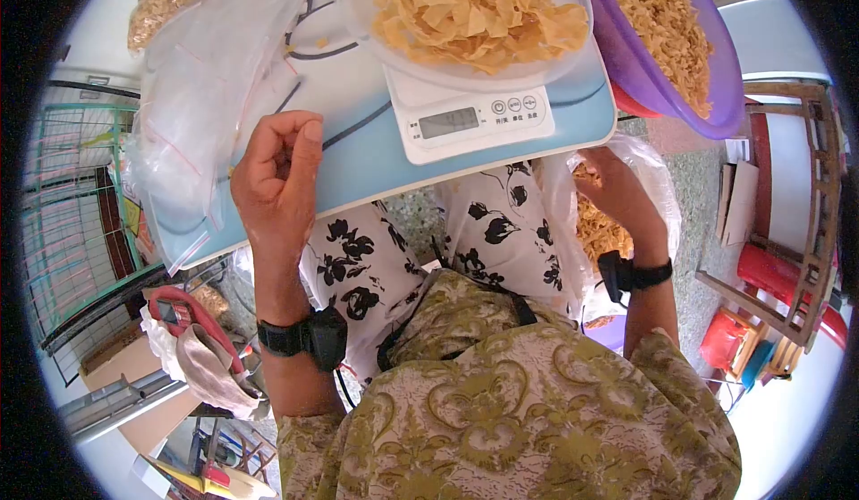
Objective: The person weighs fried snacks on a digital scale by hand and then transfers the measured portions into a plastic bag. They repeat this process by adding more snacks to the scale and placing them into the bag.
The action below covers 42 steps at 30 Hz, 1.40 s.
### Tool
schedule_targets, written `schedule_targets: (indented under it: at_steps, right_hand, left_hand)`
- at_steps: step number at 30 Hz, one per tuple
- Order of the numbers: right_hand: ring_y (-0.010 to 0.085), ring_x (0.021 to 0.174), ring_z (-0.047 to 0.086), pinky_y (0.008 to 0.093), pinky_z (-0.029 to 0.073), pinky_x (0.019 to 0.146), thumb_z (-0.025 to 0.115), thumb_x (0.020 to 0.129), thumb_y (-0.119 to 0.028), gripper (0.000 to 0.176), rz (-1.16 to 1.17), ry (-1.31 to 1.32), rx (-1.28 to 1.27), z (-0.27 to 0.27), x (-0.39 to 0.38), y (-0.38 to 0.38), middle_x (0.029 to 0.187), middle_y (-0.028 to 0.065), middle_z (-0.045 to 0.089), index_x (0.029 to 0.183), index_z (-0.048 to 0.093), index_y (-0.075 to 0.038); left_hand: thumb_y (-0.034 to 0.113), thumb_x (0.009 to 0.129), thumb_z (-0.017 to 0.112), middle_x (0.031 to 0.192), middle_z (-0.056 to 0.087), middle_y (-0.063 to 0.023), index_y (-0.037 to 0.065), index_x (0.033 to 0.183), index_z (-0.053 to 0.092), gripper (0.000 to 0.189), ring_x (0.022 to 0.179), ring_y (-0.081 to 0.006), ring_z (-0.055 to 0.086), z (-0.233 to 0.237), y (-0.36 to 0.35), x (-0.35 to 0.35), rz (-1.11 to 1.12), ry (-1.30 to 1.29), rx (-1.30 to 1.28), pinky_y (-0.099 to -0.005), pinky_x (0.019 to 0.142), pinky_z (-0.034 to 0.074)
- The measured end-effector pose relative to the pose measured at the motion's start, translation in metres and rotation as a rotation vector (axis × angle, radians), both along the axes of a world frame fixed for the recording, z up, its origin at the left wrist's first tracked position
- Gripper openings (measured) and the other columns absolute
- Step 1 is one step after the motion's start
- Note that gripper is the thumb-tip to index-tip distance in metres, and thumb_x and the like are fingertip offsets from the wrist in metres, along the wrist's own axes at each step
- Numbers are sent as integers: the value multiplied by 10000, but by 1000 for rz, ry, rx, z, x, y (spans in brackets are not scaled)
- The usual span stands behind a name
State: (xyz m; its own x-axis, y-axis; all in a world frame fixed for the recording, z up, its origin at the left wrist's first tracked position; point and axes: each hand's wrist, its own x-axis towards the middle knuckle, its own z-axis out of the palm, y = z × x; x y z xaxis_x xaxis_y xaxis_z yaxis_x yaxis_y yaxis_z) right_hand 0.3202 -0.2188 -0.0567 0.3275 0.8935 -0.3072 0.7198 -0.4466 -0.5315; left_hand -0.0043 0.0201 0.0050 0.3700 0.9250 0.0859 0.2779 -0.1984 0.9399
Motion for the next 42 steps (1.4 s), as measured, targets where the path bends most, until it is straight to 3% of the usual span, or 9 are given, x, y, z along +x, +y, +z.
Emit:
schedule_targets:
  at_steps: [4, 8, 10, 14, 16, 20, 22, 25, 42]
  right_hand:
    - [368, 1316, 370, 445, 318, 1094, 636, 756, -60, 617, 129, -90, 142, -36, -5, 9, 1371, 223, 451, 1348, 462, -53]
    - [367, 1324, 359, 436, 325, 1091, 628, 768, -62, 610, 224, -348, 156, -70, -10, 7, 1376, 220, 447, 1353, 455, -54]
    - [419, 1127, 509, 484, 430, 968, 665, 728, -36, 578, 207, -463, 183, -73, -13, 5, 1190, 226, 557, 1271, 467, -29]
    - [406, 1107, 534, 480, 451, 942, 683, 756, -95, 545, -38, -279, 120, -62, -11, 9, 1173, 223, 570, 1260, 485, -37]
    - [404, 1091, 552, 474, 473, 911, 668, 803, -175, 467, -211, -335, -276, -50, -11, 8, 1175, 218, 575, 1224, 520, -39]
    - [403, 1169, 504, 457, 430, 970, 593, 840, -181, 420, -116, -386, -363, -73, 3, -25, 1240, 240, 544, 1215, 533, -2]
    - [399, 1002, 601, 479, 506, 847, 585, 868, -211, 345, 45, -559, 79, -92, -1, -34, 1159, 185, 597, 1163, 562, -33]
    - [372, 997, 611, 476, 513, 828, 555, 870, -165, 304, 16, -194, 26, -97, -7, -35, 1138, 188, 603, 1142, 570, -31]
    - [386, 889, 632, 444, 545, 711, 543, 820, -47, 320, 72, -465, -130, -82, -24, -38, 1071, 176, 602, 1139, 570, -52]
  left_hand:
    - [129, 933, 605, 752, 532, 65, 46, 990, 636, 105, 641, -11, 419, 0, 0, 1, 11, 14, -10, -161, 553, 313]
    - [128, 934, 605, 755, 532, 66, 45, 995, 634, 108, 650, -12, 421, -4, 2, 0, -1, 13, 27, -162, 562, 318]
    - [129, 933, 607, 764, 539, 62, 41, 996, 634, 111, 663, -14, 430, -4, 2, -1, 1, 6, 4, -162, 576, 331]
    - [130, 932, 609, 769, 544, 57, 41, 995, 634, 111, 665, -17, 436, -3, 1, 1, 4, -21, -11, -163, 578, 336]
    - [132, 931, 611, 768, 546, 54, 42, 995, 635, 113, 661, -19, 439, -2, 0, 1, 9, 7, 3, -164, 574, 335]
    - [136, 931, 613, 761, 545, 54, 43, 998, 636, 117, 653, -18, 439, -4, 1, 1, 15, -7, 0, -163, 567, 332]
    - [136, 930, 615, 758, 545, 54, 44, 998, 638, 117, 651, -17, 443, -2, 1, 0, 13, 11, -27, -161, 566, 336]
    - [135, 929, 616, 759, 544, 58, 45, 996, 639, 115, 650, -15, 439, -4, 1, -1, 13, 4, -15, -159, 565, 332]
    - [139, 927, 612, 788, 569, 53, 47, 993, 643, 117, 683, -18, 455, 1, -1, 1, -1, -2, -10, -166, 593, 356]
